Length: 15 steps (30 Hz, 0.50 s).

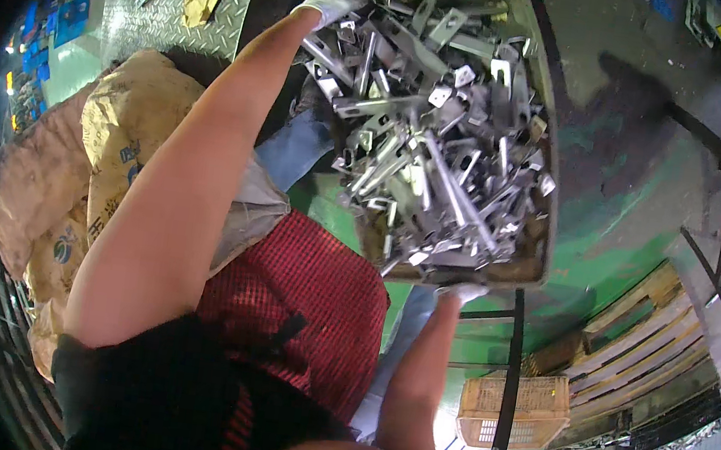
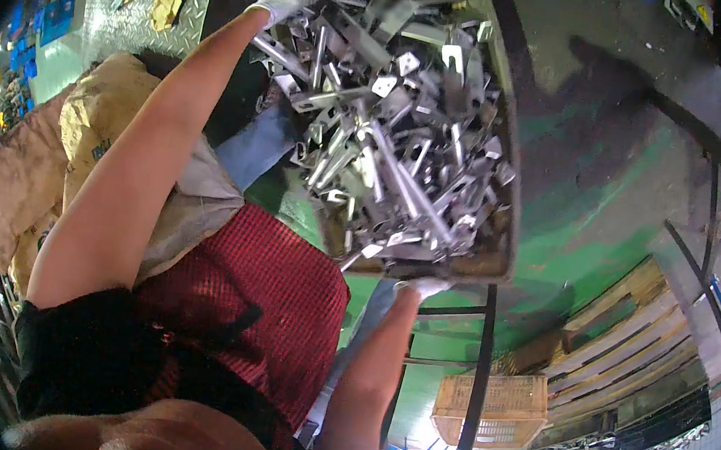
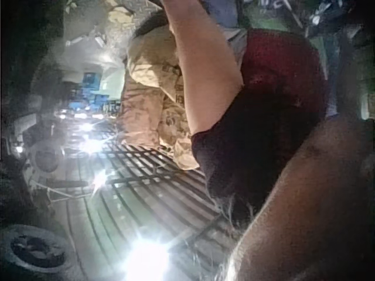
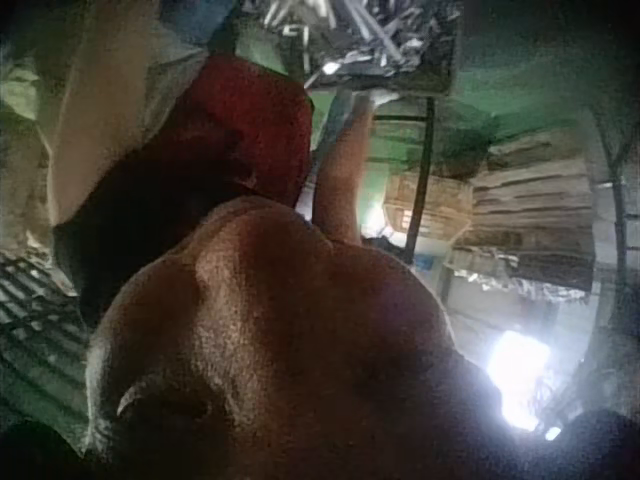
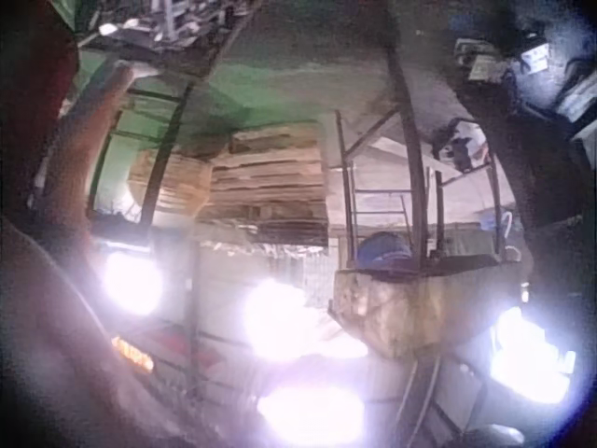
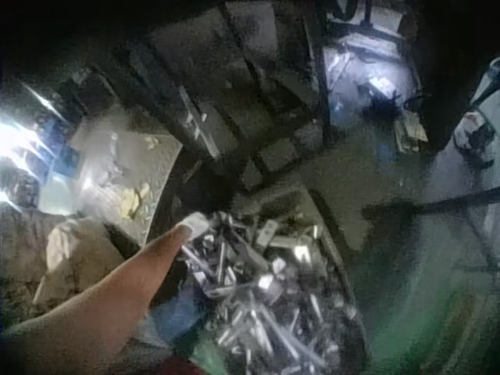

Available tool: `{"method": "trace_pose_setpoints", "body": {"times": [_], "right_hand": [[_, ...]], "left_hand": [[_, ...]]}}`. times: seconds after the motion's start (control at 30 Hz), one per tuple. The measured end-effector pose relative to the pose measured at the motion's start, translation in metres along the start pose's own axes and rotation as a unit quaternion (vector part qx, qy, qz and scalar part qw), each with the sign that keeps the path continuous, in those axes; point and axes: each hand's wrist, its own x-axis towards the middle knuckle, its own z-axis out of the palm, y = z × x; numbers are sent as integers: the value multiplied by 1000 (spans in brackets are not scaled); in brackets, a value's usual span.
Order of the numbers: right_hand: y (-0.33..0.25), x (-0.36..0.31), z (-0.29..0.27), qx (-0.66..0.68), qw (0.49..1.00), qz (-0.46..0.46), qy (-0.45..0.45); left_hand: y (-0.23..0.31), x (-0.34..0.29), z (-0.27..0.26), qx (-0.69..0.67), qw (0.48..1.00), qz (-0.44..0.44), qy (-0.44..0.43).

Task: The person processes metal brackets one at a time using a machine press, dumps a new batch of metal brackets from a sack into a tray, and resumes feeding the metal brackets into the machine press.

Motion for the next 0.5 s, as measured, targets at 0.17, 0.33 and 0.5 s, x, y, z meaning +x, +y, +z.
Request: {"method": "trace_pose_setpoints", "body": {"times": [0.17, 0.33, 0.5], "right_hand": [[58, -15, -38, 12, 994, 46, 93], [71, -3, -44, 111, 983, 72, 123], [109, 50, -81, 5, 993, 32, 114]], "left_hand": [[47, 37, 7, 23, 974, 161, 160], [37, 102, 34, 159, 980, 117, 1], [11, 125, 56, 248, 965, 86, -16]]}}
